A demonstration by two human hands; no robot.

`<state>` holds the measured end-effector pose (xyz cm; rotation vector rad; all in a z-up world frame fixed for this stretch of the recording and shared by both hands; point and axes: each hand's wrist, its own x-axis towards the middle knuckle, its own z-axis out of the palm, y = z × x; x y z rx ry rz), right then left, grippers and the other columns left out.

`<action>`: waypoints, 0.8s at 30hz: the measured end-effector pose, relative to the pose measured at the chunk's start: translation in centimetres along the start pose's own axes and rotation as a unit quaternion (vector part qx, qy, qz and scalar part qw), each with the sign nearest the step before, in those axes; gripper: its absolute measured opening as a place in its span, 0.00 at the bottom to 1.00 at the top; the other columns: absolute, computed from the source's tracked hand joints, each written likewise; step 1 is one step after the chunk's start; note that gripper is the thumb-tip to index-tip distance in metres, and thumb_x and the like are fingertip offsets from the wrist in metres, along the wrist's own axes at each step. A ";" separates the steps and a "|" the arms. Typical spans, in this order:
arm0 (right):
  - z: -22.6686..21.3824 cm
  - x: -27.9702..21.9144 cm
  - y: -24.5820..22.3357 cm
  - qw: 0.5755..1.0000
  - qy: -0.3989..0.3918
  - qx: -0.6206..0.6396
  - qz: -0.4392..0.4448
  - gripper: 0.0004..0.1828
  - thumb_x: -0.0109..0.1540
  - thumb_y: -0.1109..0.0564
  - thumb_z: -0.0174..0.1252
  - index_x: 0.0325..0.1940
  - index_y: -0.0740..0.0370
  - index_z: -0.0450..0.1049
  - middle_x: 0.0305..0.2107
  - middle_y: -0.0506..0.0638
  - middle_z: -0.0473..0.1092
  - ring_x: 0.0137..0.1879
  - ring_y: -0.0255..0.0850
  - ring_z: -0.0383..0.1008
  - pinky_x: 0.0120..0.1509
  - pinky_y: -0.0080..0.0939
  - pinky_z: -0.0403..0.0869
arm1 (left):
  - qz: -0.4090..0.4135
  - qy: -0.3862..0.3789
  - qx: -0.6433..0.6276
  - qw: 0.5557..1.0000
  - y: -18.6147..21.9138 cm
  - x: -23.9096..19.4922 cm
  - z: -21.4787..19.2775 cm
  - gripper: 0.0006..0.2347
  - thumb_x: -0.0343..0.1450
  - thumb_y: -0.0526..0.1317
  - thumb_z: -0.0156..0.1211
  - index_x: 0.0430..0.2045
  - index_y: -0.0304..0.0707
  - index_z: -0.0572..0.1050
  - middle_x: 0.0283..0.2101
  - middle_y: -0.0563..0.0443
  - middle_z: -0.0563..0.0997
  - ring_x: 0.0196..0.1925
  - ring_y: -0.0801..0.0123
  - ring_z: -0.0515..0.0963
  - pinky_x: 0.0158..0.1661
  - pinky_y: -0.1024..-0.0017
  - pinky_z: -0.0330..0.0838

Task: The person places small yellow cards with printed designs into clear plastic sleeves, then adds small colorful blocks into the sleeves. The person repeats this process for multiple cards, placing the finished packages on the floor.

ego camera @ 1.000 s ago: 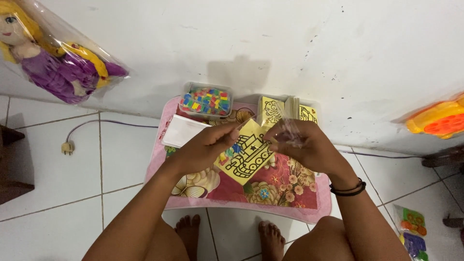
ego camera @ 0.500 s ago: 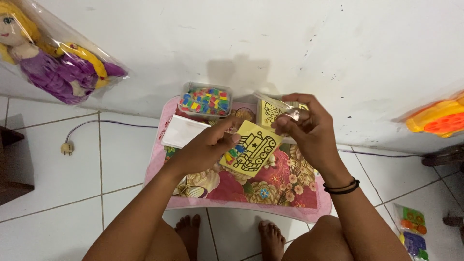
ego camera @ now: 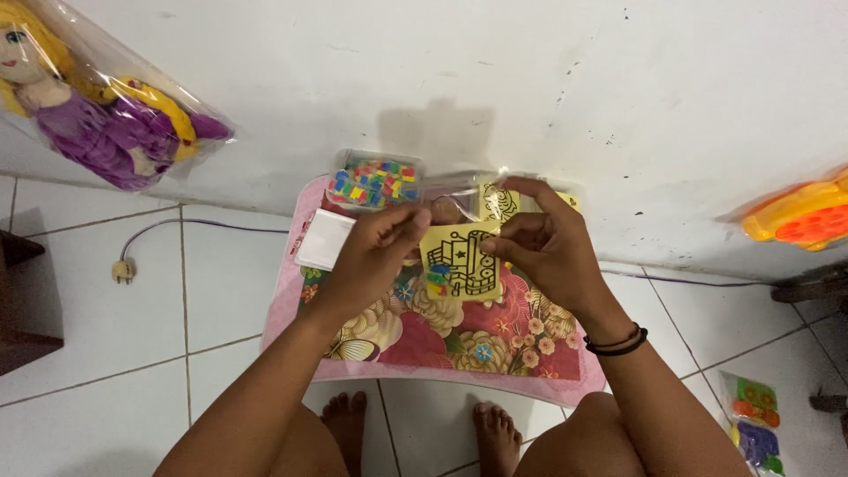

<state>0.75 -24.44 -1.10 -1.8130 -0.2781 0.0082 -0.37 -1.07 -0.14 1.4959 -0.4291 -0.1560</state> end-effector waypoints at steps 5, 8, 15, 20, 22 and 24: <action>-0.3 -0.2 -0.7 1.000 -0.006 -0.014 0.011 0.35 0.51 0.68 0.73 0.62 0.59 0.72 0.19 0.53 0.72 0.30 0.39 0.77 0.43 0.42 0.81 | 0.018 -0.014 0.005 1.000 -3.8 0.7 -1.5 0.17 0.76 0.47 0.55 0.51 0.33 0.80 0.29 0.46 0.82 0.33 0.75 0.75 0.38 0.71 0.73; -0.4 -0.2 -0.4 1.000 -0.016 -0.001 0.007 0.34 0.50 0.69 0.73 0.59 0.62 0.72 0.20 0.54 0.71 0.32 0.40 0.76 0.45 0.45 0.81 | 0.022 -0.015 0.008 1.000 -6.4 1.0 -2.0 0.15 0.76 0.44 0.55 0.48 0.33 0.81 0.25 0.46 0.80 0.29 0.76 0.72 0.34 0.72 0.70; 0.0 0.1 -0.9 0.998 -0.023 0.050 -0.013 0.06 0.61 0.65 0.65 0.43 0.65 0.81 0.27 0.55 0.77 0.38 0.40 0.78 0.44 0.42 0.80 | 0.008 -0.030 -0.007 0.999 -0.8 -0.2 -0.8 0.15 0.76 0.43 0.55 0.51 0.32 0.80 0.32 0.41 0.85 0.31 0.75 0.74 0.37 0.71 0.71; 0.1 -0.3 -1.9 0.998 -0.001 0.053 -0.022 0.04 0.65 0.63 0.61 0.37 0.65 0.81 0.29 0.58 0.79 0.37 0.41 0.76 0.44 0.40 0.77 | 0.018 -0.029 -0.016 0.999 -2.3 0.4 -1.1 0.15 0.77 0.45 0.54 0.49 0.33 0.81 0.30 0.43 0.83 0.31 0.72 0.74 0.38 0.68 0.71; 0.2 -0.4 -2.0 0.998 0.008 0.063 -0.027 0.05 0.65 0.63 0.61 0.37 0.66 0.81 0.31 0.58 0.79 0.39 0.41 0.77 0.45 0.39 0.77 | 0.022 -0.029 -0.020 0.999 -3.3 0.6 -1.3 0.15 0.77 0.46 0.54 0.48 0.34 0.81 0.28 0.44 0.82 0.31 0.71 0.74 0.38 0.67 0.71; 0.2 -0.4 -1.9 0.997 0.017 0.071 -0.033 0.05 0.65 0.63 0.61 0.36 0.67 0.80 0.30 0.59 0.79 0.39 0.41 0.78 0.44 0.39 0.77 | 0.039 -0.041 -0.001 0.998 -4.2 0.9 -1.7 0.15 0.75 0.49 0.59 0.46 0.39 0.83 0.30 0.46 0.84 0.33 0.72 0.75 0.41 0.65 0.73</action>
